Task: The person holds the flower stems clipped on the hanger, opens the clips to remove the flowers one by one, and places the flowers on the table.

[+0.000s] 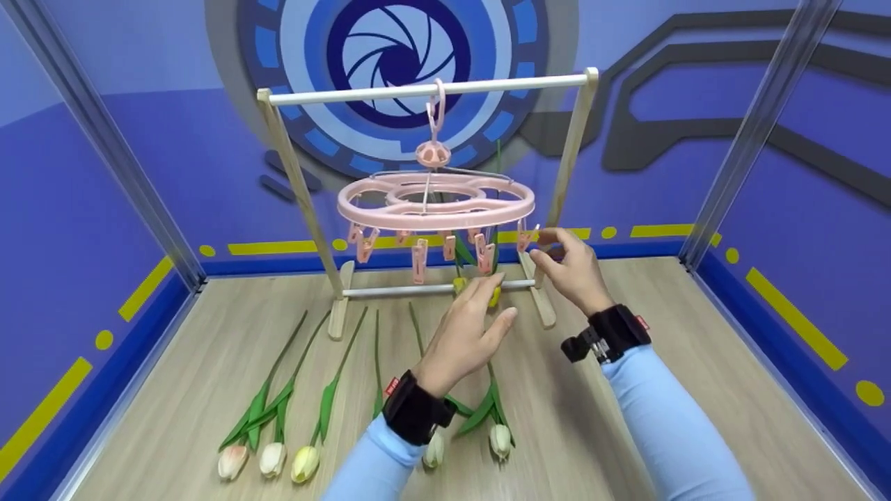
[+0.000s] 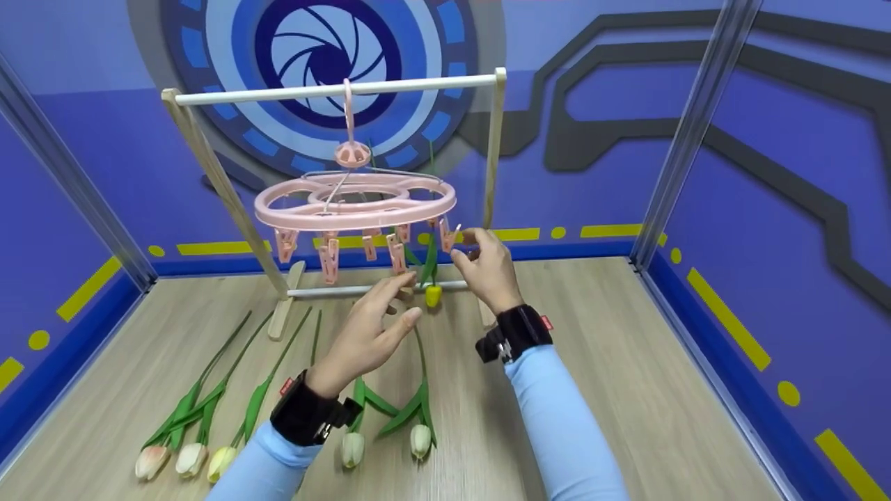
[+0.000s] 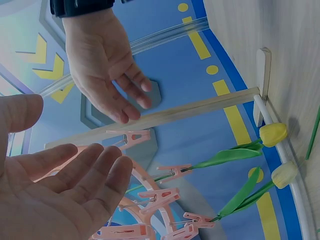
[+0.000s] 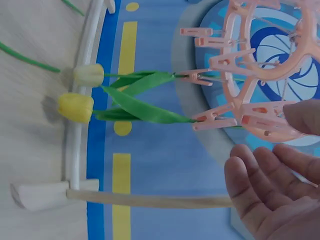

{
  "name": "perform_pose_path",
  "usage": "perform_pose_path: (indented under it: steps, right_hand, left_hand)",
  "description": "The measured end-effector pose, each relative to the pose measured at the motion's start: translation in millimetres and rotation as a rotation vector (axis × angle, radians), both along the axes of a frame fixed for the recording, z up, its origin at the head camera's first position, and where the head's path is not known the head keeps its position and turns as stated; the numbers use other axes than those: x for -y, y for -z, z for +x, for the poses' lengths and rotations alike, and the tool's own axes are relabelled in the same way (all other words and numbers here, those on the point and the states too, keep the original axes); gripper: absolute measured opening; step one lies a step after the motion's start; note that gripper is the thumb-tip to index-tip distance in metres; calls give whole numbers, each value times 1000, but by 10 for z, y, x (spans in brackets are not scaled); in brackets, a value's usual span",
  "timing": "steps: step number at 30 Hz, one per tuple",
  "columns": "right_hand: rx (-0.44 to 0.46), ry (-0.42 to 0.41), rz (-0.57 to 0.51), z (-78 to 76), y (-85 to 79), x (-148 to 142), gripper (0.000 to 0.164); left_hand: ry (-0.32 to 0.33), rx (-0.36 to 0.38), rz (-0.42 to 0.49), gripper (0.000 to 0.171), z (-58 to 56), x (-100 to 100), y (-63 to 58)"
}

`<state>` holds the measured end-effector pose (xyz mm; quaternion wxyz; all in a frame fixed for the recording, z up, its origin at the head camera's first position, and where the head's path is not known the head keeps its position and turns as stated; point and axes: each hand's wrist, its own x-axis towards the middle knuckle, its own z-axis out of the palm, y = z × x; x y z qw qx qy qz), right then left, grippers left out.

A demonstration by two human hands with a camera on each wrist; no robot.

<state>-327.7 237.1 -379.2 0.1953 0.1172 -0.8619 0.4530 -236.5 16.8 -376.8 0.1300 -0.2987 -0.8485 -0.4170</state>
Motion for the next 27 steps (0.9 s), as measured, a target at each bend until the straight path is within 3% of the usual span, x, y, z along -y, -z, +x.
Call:
perform_pose_path:
  steps: [5, 10, 17, 27]
  right_hand:
    - [22, 2, -2, -111, -42, 61, 39]
    - [1, -3, -28, -137, -43, 136, 20]
    - [-117, -35, -42, -98, -12, 177, 7]
    - [-244, -152, -40, 86, 34, 243, 8]
  left_hand:
    - [-18, 0, 26, 60, -15, -6, -12]
    - [-36, -9, 69, 64, -37, 5, -4]
    - [-66, -26, 85, 62, -55, 26, 61]
    - [-85, -36, 63, 59, -62, 83, 207]
